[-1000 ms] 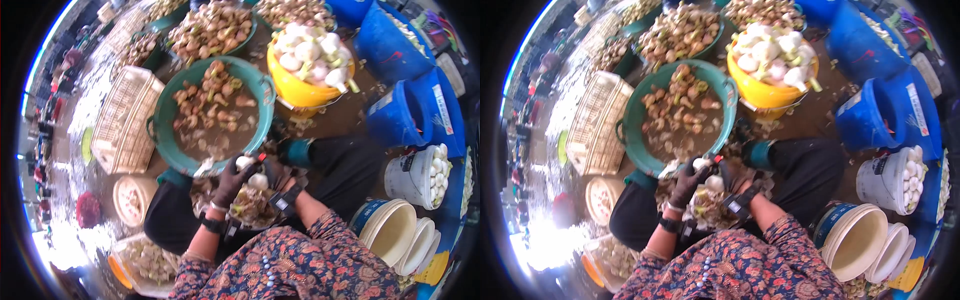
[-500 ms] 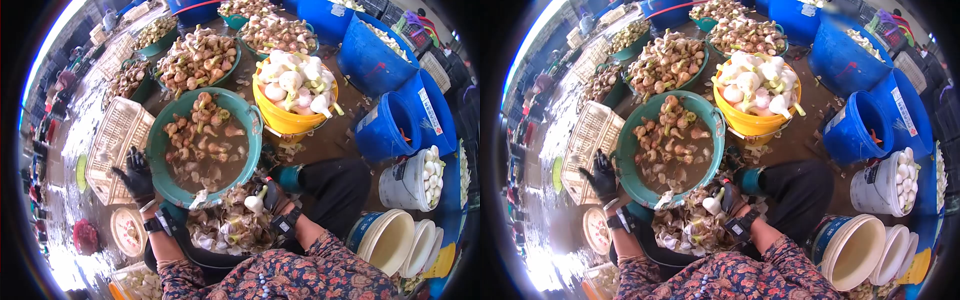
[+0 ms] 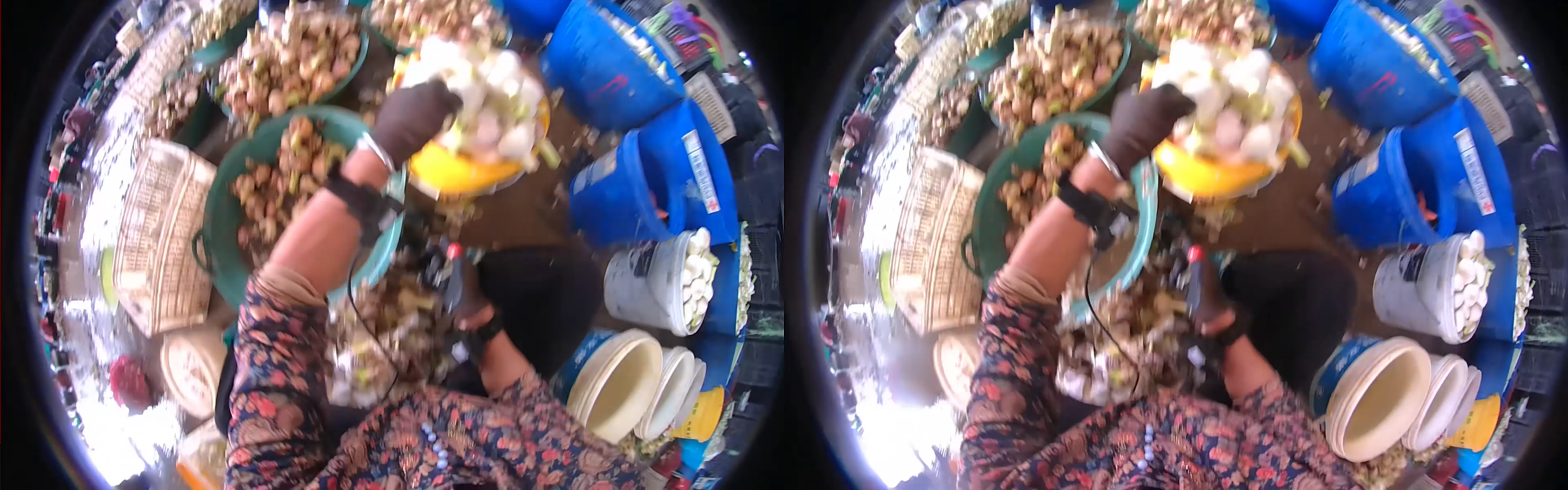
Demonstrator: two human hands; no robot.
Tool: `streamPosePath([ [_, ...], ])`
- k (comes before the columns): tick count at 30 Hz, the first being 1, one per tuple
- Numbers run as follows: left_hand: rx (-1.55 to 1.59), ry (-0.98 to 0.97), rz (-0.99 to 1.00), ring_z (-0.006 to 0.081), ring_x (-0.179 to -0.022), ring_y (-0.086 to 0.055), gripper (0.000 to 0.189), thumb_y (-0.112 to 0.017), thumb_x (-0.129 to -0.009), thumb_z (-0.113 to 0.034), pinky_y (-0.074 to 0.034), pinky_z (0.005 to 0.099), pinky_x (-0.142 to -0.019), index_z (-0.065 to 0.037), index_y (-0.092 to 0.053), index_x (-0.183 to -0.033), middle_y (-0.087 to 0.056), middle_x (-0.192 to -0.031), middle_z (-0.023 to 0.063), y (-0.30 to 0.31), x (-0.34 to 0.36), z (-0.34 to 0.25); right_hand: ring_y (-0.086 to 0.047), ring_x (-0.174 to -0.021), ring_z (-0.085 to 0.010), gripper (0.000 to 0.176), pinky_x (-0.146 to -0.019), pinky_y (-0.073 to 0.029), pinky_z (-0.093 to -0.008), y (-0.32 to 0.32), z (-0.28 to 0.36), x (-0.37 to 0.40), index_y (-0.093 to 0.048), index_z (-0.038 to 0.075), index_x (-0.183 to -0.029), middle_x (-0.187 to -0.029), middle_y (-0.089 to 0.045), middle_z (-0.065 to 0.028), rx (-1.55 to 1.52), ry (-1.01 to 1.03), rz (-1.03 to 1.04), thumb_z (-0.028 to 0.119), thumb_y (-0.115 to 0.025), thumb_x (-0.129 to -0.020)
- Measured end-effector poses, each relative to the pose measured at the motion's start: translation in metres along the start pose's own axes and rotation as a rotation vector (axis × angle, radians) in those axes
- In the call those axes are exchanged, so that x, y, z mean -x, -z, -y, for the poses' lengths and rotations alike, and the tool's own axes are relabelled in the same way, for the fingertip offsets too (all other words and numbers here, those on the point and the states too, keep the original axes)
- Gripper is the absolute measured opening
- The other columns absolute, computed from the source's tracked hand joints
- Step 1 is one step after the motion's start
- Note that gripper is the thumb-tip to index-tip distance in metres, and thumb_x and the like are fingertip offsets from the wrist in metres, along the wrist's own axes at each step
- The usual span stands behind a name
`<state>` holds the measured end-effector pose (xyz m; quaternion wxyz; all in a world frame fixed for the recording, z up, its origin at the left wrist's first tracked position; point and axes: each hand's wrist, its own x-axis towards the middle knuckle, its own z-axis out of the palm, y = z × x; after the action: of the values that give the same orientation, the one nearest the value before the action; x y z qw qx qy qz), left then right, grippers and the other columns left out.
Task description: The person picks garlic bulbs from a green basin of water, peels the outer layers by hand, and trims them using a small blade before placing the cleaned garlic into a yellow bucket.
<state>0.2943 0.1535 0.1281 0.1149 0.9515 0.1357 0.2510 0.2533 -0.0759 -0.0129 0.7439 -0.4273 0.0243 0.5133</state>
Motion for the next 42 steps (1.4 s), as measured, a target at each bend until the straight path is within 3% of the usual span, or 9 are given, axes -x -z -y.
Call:
streamPosePath([
  [2, 0.575, -0.028, -0.324, 0.0227, -0.063, -0.062, 0.015, -0.063, -0.078, -0.019, -0.048, 0.0340, -0.059, -0.009, -0.067, -0.088, -0.063, -0.070, 0.0118, -0.006, 0.029, 0.024, -0.052, -0.059, -0.0102, 0.036, -0.055, -0.046, -0.0246, 0.000, 0.005, 0.002, -0.060, 0.005, -0.102, -0.070, -0.054, 0.0000, 0.106, 0.097, -0.042, 0.037, -0.052, -0.090],
  [6, 0.875, 0.739, 0.111, 0.0111, -0.054, -0.056, 0.020, -0.067, -0.079, -0.025, -0.043, 0.0256, -0.051, -0.005, -0.068, -0.081, -0.059, -0.061, 0.0066, 0.052, 0.165, 0.058, -0.060, -0.063, -0.0159, 0.025, -0.059, -0.048, -0.0300, 0.041, -0.009, -0.042, -0.065, 0.005, -0.090, -0.076, -0.064, -0.0059, 0.729, 0.169, -0.325, 0.029, -0.060, -0.083],
  [9, -0.379, 0.559, 0.680, 0.0337, -0.071, -0.062, 0.046, -0.076, -0.064, -0.032, -0.049, 0.0396, -0.067, -0.002, -0.063, -0.097, -0.066, -0.083, 0.0129, 0.080, 0.297, 0.110, -0.065, -0.076, -0.0256, 0.020, -0.067, -0.050, -0.0359, 0.028, -0.035, -0.036, -0.067, 0.006, -0.087, -0.090, -0.068, -0.0107, 1.558, 0.195, -0.249, 0.024, -0.063, -0.078],
  [12, 0.365, 1.183, 0.811, 0.0158, -0.052, -0.061, 0.041, -0.076, -0.068, -0.023, -0.050, 0.0289, -0.047, 0.006, -0.063, -0.095, -0.066, -0.081, 0.0156, 0.120, 0.342, 0.098, -0.062, -0.093, -0.0330, 0.027, -0.078, -0.049, -0.0405, 0.031, -0.084, -0.027, -0.065, 0.008, -0.094, -0.097, -0.065, -0.0159, 2.114, -0.005, -0.006, 0.029, -0.063, -0.076],
  [26, -0.021, 0.707, 0.374, 0.0395, -0.110, -0.050, 0.055, -0.066, -0.072, -0.031, -0.043, 0.0430, -0.093, -0.012, -0.052, -0.122, -0.048, -0.125, 0.0221, -0.042, 0.297, 0.160, -0.064, -0.079, -0.0337, 0.029, -0.066, -0.050, -0.0439, -0.027, -0.010, 0.007, -0.067, 0.007, -0.090, -0.086, -0.066, -0.0171, 2.187, -0.131, 0.156, 0.030, -0.060, -0.073],
  [36, -0.018, 0.728, 0.683, 0.0384, -0.100, -0.057, 0.051, -0.070, -0.065, -0.034, -0.047, 0.0407, -0.086, -0.018, -0.061, -0.112, -0.058, -0.111, 0.0222, -0.130, 0.253, 0.205, -0.060, -0.088, -0.0341, 0.033, -0.078, -0.047, -0.0411, -0.128, 0.227, -0.026, -0.062, 0.002, -0.103, -0.094, -0.063, -0.0182, 1.572, 1.538, -0.354, 0.002, -0.053, -0.071],
  [38, -0.001, 0.745, 0.616, 0.0339, -0.086, -0.063, 0.038, -0.068, -0.068, -0.031, -0.049, 0.0380, -0.079, -0.015, -0.065, -0.102, -0.066, -0.093, 0.0164, -0.141, 0.277, 0.209, -0.060, -0.094, -0.0338, 0.036, -0.081, -0.047, -0.0400, -0.119, 0.258, -0.078, -0.061, 0.005, -0.109, -0.100, -0.063, -0.0202, 1.554, 1.527, -0.338, 0.005, -0.052, -0.074],
  [40, 1.024, 1.185, 0.249, 0.0258, -0.086, -0.062, 0.035, -0.073, -0.065, -0.029, -0.049, 0.0300, -0.078, -0.011, -0.068, -0.094, -0.066, -0.091, 0.0134, -0.152, 0.313, 0.224, -0.059, -0.095, -0.0346, 0.036, -0.082, -0.047, -0.0404, -0.113, 0.277, -0.121, -0.061, 0.009, -0.112, -0.100, -0.062, -0.0214, 1.819, 1.144, -0.434, 0.012, -0.053, -0.077],
  [42, 1.247, 0.803, 0.038, 0.0190, -0.090, -0.060, 0.043, -0.073, -0.071, -0.014, -0.050, 0.0321, -0.078, -0.001, -0.056, -0.109, -0.062, -0.097, 0.0081, -0.188, 0.366, 0.240, -0.059, -0.093, -0.0363, 0.034, -0.081, -0.047, -0.0427, -0.114, 0.285, -0.145, -0.061, 0.011, -0.111, -0.099, -0.062, -0.0218, 1.999, 0.768, -0.427, 0.021, -0.053, -0.080],
])
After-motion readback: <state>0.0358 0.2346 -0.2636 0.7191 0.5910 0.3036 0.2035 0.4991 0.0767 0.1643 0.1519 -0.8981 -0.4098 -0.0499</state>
